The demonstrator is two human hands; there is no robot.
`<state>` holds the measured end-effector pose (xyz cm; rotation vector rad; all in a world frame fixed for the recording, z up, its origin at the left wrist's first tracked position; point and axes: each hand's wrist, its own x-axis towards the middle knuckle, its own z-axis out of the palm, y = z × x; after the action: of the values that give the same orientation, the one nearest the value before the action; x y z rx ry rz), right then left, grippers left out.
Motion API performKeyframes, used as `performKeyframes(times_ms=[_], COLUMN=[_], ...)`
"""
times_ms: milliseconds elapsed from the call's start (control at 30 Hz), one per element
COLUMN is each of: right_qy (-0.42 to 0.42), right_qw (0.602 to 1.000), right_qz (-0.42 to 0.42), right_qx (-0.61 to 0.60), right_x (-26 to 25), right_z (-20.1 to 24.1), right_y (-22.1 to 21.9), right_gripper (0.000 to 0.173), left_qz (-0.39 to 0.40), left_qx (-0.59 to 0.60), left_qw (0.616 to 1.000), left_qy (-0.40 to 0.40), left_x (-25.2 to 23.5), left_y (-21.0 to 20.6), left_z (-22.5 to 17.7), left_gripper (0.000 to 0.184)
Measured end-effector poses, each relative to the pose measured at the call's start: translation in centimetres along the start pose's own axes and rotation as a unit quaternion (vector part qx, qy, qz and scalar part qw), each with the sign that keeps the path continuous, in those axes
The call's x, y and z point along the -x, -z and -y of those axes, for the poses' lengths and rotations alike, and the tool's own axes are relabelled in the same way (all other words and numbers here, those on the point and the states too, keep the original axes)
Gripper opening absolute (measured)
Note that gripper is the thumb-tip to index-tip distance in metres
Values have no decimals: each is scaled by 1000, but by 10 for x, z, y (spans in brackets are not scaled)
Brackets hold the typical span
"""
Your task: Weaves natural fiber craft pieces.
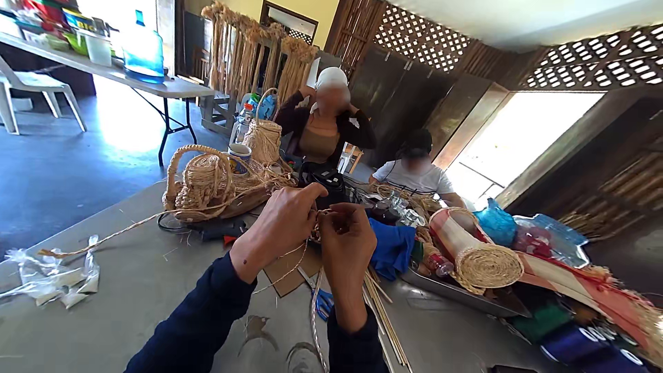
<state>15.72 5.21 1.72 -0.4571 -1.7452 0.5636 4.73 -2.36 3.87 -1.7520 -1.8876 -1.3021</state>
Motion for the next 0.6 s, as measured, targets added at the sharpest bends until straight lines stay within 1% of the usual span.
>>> performKeyframes(times_ms=[33,100,133,200,267,367,467,533,600], right_qy=[-54,-171,-210,-250,-242,-211,-201,-184,-159], right_qw=[997,965,943,908,896,908,911,911,917], right_qz=[24,61,66,58,40,41,77,124,156], right_qx=[-57,-192,-250,-333,-369,-360,-353,-347,-330], right_x=[-2,-8,-10,-9,-4,1,4,4,4], right_z=[3,9,10,13,18,25,31,32,31], right_y=[5,14,16,17,16,17,20,24,27], right_gripper=[22,27,26,21,17,22,27,31,27], left_qz=[3,-2,-11,-42,-74,-105,-119,-119,-113], left_qx=[2,5,2,-10,-23,-23,-17,-15,-16], left_qw=[1000,999,998,994,988,983,986,989,992], left_qy=[-14,-42,-61,-101,-133,-146,-116,-89,-62], left_x=[0,1,2,4,5,6,5,3,3], left_y=[1,3,3,1,0,3,5,7,9], left_z=[1,1,1,-1,-5,-6,1,7,10], left_gripper=[27,28,28,27,27,29,33,35,36])
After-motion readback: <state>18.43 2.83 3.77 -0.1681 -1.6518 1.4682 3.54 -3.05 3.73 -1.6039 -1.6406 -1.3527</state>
